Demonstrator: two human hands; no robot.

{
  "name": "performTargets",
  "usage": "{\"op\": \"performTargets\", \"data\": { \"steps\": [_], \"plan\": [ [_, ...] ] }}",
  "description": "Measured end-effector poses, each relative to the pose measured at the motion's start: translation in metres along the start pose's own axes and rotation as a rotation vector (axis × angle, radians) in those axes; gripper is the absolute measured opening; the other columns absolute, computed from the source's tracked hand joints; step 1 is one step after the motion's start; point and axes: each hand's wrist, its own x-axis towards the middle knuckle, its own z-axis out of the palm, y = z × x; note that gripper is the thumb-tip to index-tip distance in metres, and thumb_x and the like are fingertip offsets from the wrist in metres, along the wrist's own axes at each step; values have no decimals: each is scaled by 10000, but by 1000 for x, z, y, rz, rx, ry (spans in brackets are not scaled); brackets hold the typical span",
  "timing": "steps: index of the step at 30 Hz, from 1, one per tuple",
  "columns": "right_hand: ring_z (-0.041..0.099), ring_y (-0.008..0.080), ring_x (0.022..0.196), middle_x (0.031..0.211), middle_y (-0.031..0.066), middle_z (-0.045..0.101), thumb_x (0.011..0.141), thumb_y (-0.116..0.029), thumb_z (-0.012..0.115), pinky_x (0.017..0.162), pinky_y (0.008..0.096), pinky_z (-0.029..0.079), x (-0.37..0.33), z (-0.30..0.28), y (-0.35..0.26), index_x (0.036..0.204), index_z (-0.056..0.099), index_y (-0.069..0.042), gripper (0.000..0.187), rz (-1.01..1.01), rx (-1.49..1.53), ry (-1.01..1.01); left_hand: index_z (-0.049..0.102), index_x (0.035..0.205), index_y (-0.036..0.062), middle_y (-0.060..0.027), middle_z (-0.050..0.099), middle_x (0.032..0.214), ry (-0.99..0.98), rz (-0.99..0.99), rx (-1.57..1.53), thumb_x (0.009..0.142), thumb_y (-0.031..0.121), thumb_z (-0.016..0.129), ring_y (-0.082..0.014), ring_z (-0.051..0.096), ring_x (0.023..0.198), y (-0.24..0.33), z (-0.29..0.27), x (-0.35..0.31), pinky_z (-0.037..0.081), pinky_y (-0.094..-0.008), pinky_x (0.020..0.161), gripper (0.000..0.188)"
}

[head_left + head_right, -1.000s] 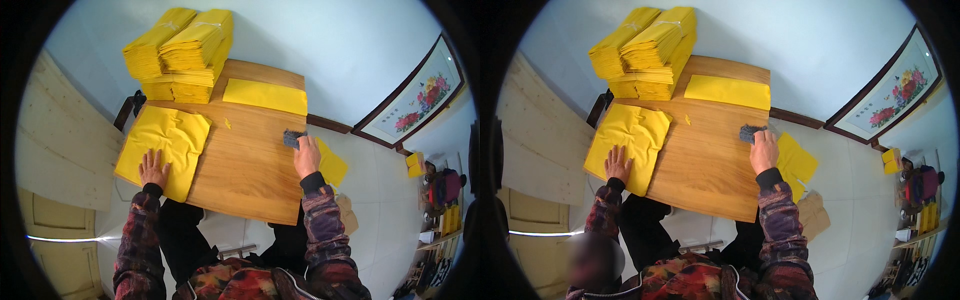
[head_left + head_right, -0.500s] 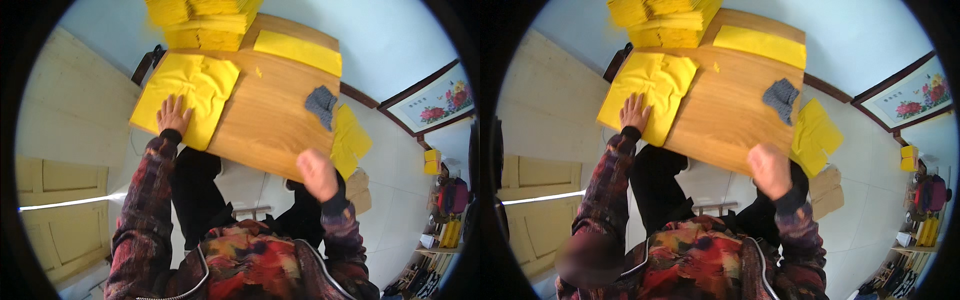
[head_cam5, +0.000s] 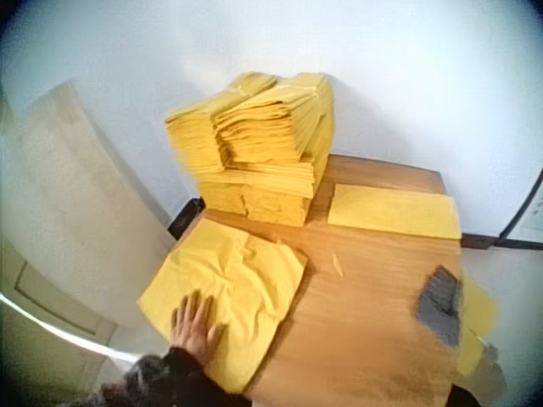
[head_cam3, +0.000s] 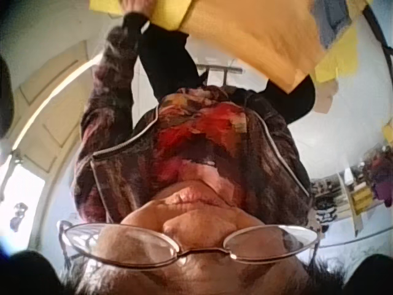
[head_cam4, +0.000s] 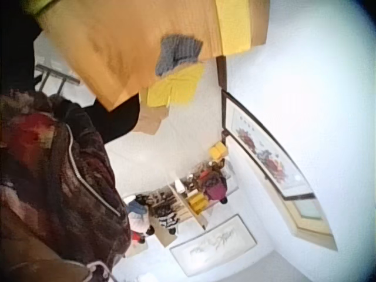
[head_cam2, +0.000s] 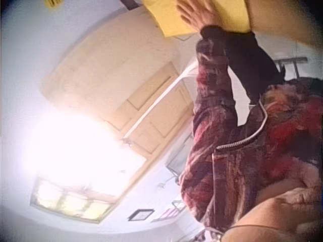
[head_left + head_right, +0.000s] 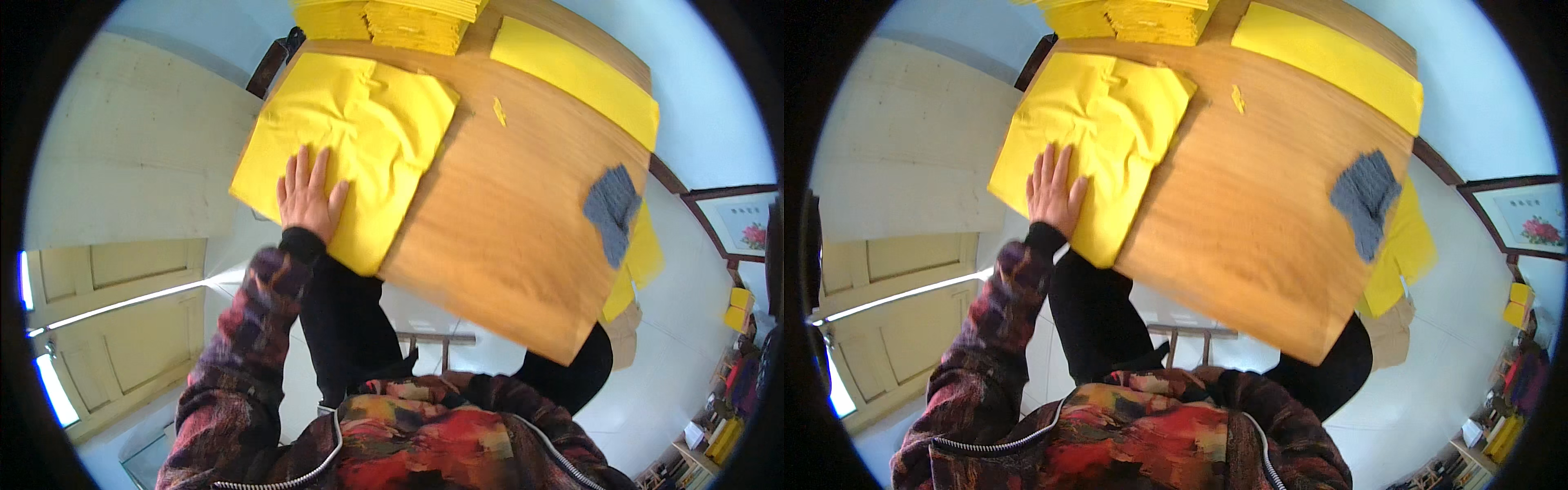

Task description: The person folds yellow padded envelopes on a wooden table, smoothing the creases and stacking the finished units. They use a small gray cloth to wipe the table surface between folds.

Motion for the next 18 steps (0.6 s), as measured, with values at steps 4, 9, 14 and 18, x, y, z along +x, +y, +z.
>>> {"op": "performTargets", "data": {
  "steps": [4, 9, 14, 18],
  "plan": [
    [636, 365, 935, 984, 224, 662, 850, -264, 566, 801, 428, 495, 19, -20, -12, 944, 660, 3, 298, -67, 2, 22, 378, 1451, 199, -127, 245, 1551, -92, -16, 11, 889, 447, 530, -323, 207, 1434, 6, -9, 2, 151, -497, 1148, 633],
    [637, 366, 931, 988, 222, 664, 845, -291, 567, 808, 426, 495, 47, -19, -21, 932, 666, 1, 320, -133, -95, 146, 340, 1469, 204, -120, 214, 1563, -154, -47, 32, 905, 460, 512, -315, 168, 1448, 7, -14, 3, 132, -499, 1154, 643],
    [642, 360, 918, 976, 219, 668, 849, -336, 567, 802, 430, 496, 64, 0, -20, 954, 681, -8, 362, 62, 92, 156, 353, 1459, 211, -121, 229, 1558, -62, -25, -31, 910, 497, 483, -322, 187, 1438, 4, -5, 3, 144, -497, 1149, 633],
    [649, 346, 861, 948, 205, 680, 853, -375, 575, 768, 432, 498, 49, 5, -12, 972, 689, -15, 396, 61, 47, 263, 342, 1466, 217, -118, 209, 1565, -95, -49, -77, 923, 525, 445, -321, 164, 1445, 6, -9, 2, 131, -515, 1150, 632]
  ]
}}
